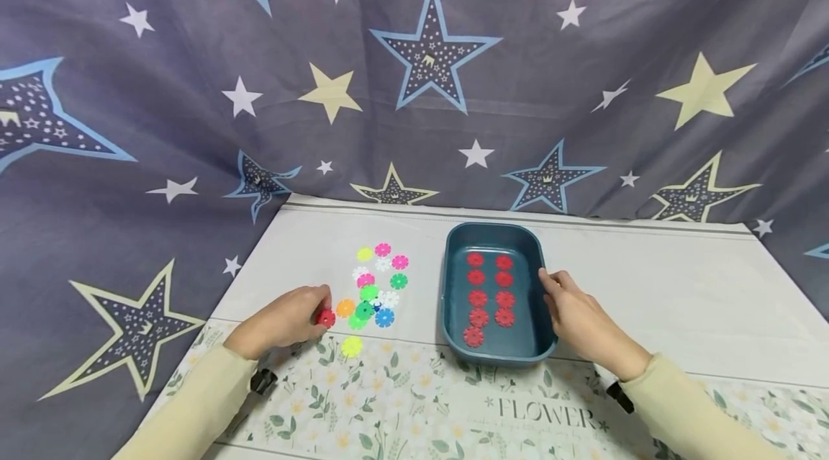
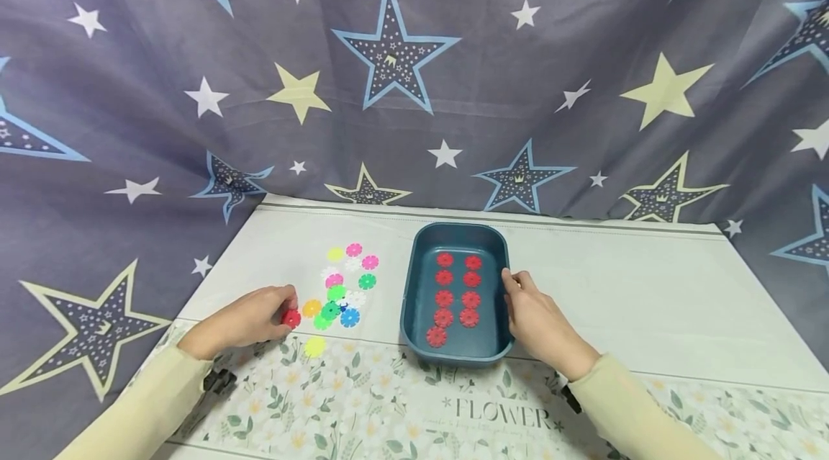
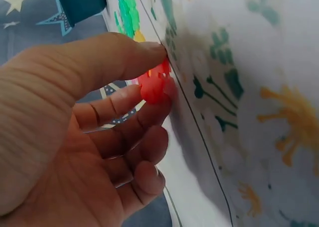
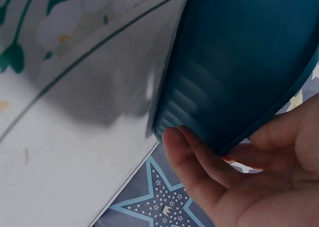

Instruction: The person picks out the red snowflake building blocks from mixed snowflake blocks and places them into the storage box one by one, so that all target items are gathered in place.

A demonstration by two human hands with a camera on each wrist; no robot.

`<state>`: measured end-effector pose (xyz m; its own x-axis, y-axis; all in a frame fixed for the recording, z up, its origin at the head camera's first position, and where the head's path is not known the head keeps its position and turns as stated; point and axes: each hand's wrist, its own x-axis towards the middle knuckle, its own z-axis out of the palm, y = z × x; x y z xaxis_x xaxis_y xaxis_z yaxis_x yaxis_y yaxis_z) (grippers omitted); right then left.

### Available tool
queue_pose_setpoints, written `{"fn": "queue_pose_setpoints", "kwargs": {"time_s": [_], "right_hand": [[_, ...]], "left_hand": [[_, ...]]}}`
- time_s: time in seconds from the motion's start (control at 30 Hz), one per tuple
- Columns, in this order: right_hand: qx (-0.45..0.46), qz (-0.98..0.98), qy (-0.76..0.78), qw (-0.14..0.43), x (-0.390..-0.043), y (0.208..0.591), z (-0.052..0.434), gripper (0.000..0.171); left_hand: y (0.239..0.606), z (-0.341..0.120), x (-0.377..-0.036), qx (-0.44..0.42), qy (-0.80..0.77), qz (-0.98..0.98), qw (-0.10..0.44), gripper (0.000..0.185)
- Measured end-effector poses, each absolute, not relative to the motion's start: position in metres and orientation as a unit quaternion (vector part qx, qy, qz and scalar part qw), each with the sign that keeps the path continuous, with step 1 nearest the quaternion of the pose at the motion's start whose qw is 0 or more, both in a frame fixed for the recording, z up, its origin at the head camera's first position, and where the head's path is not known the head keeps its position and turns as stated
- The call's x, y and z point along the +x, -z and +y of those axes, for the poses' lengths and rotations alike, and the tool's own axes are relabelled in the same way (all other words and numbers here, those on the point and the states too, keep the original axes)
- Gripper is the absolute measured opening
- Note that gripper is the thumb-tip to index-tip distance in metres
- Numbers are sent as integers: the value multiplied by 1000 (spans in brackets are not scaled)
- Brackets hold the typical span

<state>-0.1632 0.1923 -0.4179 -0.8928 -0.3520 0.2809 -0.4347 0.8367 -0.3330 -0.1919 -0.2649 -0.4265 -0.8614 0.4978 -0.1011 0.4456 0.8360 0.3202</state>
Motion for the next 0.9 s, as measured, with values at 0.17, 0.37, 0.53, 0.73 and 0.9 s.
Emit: {"fn": "queue_pose_setpoints", "kwargs": {"time_s": [0.17,0.37,0.53,0.73,0.9], "right_hand": [[202,-954,-197,106,-163,418,192,46],[201,-954,-198,106,-163,418,192,46],[203,-953,-198,107,-163,419,193,46],[205,-952,-201,106,-163,420,193,46],[206,-952,-199,110,-163,420,193,46]], "left_hand": [[428,-267,-191,268,-135,950,81,16],[424,-267,-188,297,-120,946,53,20],[416,-256,-188,343,-125,930,-34,22],[403,-234,-193,436,-149,875,-150,21],[388,-208,-192,478,-166,839,-199,25]]}}
